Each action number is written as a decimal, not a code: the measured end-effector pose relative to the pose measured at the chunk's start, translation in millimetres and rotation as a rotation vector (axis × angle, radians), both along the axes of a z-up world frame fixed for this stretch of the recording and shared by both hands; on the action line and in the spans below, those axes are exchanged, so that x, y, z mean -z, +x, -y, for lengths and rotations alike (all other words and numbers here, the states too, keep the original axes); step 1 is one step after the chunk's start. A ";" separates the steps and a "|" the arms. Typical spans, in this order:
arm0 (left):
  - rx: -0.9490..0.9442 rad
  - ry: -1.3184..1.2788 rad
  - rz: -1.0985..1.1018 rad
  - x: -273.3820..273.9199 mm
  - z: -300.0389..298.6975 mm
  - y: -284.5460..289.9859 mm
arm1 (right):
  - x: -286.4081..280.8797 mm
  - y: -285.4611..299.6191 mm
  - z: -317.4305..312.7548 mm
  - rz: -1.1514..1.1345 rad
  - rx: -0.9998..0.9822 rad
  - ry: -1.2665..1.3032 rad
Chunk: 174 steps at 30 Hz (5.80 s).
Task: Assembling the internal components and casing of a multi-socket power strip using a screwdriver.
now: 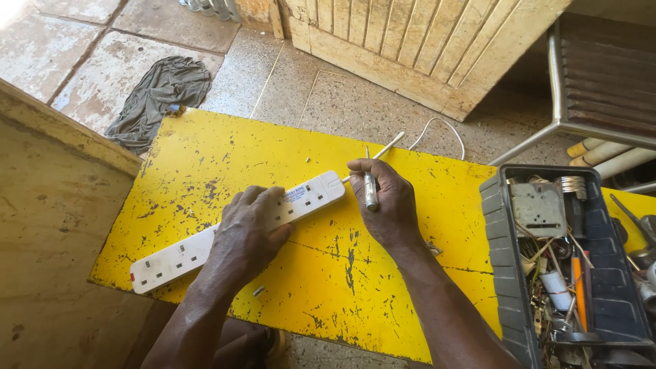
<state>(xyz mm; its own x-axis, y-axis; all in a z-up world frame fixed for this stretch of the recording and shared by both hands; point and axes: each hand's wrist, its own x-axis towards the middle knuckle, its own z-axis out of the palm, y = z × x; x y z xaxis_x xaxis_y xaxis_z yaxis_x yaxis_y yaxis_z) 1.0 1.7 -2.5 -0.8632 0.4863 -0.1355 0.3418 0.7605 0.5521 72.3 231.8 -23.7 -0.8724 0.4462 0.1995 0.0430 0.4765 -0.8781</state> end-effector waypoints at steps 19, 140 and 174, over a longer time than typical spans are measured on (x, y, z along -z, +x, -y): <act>0.053 -0.025 -0.057 1.4 -1.6 -0.2 | 4.2 -2.2 12.5 0.124 -0.004 -0.065; 0.193 0.408 0.893 -32.7 10.7 19.4 | -2.9 5.9 -25.0 0.144 0.193 -0.876; 0.052 0.416 0.933 -11.7 -29.3 25.3 | -85.2 86.6 16.0 1.237 0.217 0.263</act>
<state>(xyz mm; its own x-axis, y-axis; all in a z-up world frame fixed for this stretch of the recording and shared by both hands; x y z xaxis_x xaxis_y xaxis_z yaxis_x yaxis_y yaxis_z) 26.4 31.0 9.1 -0.4766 0.6820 -0.5547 -0.3325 0.4442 0.8319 158.9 215.7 61.5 -0.4537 0.6728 -0.5844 0.8568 0.5096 -0.0786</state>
